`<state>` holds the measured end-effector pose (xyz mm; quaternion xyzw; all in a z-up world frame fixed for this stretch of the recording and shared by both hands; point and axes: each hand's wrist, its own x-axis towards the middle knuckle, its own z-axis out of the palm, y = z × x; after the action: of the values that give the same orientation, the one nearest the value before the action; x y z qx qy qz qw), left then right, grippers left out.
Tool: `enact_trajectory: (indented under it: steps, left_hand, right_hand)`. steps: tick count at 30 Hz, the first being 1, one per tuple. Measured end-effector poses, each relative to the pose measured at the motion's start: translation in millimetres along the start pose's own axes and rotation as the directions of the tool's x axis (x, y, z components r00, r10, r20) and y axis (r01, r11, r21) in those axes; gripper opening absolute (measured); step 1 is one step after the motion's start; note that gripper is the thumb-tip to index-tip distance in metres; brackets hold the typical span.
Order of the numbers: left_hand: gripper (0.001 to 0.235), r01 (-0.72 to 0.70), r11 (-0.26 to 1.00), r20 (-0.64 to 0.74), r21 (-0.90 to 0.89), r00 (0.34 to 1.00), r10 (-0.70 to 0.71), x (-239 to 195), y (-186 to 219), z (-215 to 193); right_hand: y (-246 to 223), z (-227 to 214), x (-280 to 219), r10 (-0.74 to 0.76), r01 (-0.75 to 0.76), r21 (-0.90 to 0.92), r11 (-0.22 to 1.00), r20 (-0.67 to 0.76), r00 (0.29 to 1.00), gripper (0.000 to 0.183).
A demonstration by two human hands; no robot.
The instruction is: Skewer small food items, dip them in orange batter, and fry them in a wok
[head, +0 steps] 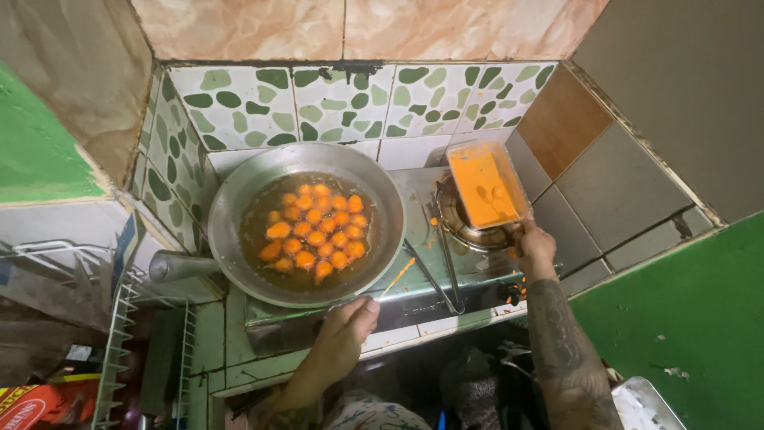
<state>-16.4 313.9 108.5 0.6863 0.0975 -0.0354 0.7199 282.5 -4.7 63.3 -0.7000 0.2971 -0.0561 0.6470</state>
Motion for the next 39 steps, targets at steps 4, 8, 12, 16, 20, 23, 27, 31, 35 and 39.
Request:
enact_trajectory:
  steps: [4,8,12,16,20,23,27,31,35,39]
  left_hand:
    - [0.036,-0.003,0.997,-0.003,-0.082,1.000,0.002,6,-10,0]
    - [0.037,-0.004,0.999,-0.001,0.048,1.000,0.004,-1,8,-2]
    - [0.042,-0.056,0.986,0.010,0.156,0.998,0.056,-1,8,-3]
    - [0.036,0.005,1.000,0.018,0.030,1.000,-0.005,5,-7,-4]
    - [0.037,-0.054,0.998,0.022,-0.009,0.998,0.055,8,-9,-5]
    - [0.037,-0.059,0.998,-0.027,0.036,0.998,0.060,12,-8,-12]
    - [0.037,-0.137,0.990,-0.072,0.046,0.988,0.140,7,14,-30]
    - [0.032,-0.172,0.980,-0.120,-0.101,0.980,0.160,7,21,-38]
    - [0.041,-0.162,0.986,-0.082,-0.030,0.984,0.159,2,24,-41]
    - [0.042,-0.200,0.972,-0.052,-0.127,0.980,0.195,9,13,-38]
  right_hand:
    - [-7,-3,-12,0.043,-0.044,0.010,0.999,0.075,0.996,0.038]
    - [-13,0,-19,0.115,-0.122,0.096,0.988,0.074,0.991,0.031]
    - [-5,1,-9,0.059,-0.073,0.132,0.989,0.104,0.993,0.034]
    - [-7,3,-9,-0.030,0.025,0.084,0.996,0.051,0.998,0.034]
    - [-16,5,-16,-0.053,0.050,0.057,0.997,0.055,0.997,0.035]
    - [-9,11,-2,-0.059,0.049,0.127,0.991,0.071,0.996,0.034]
    - [-12,14,-5,-0.103,0.098,0.081,0.992,0.061,0.993,0.038]
    - [-17,18,-14,0.022,-0.023,0.077,0.997,0.020,1.000,0.038]
    - [-20,12,-26,0.128,-0.139,0.154,0.978,0.076,0.989,0.030]
    - [-30,11,-43,0.186,-0.208,0.283,0.936,0.105,0.977,0.023]
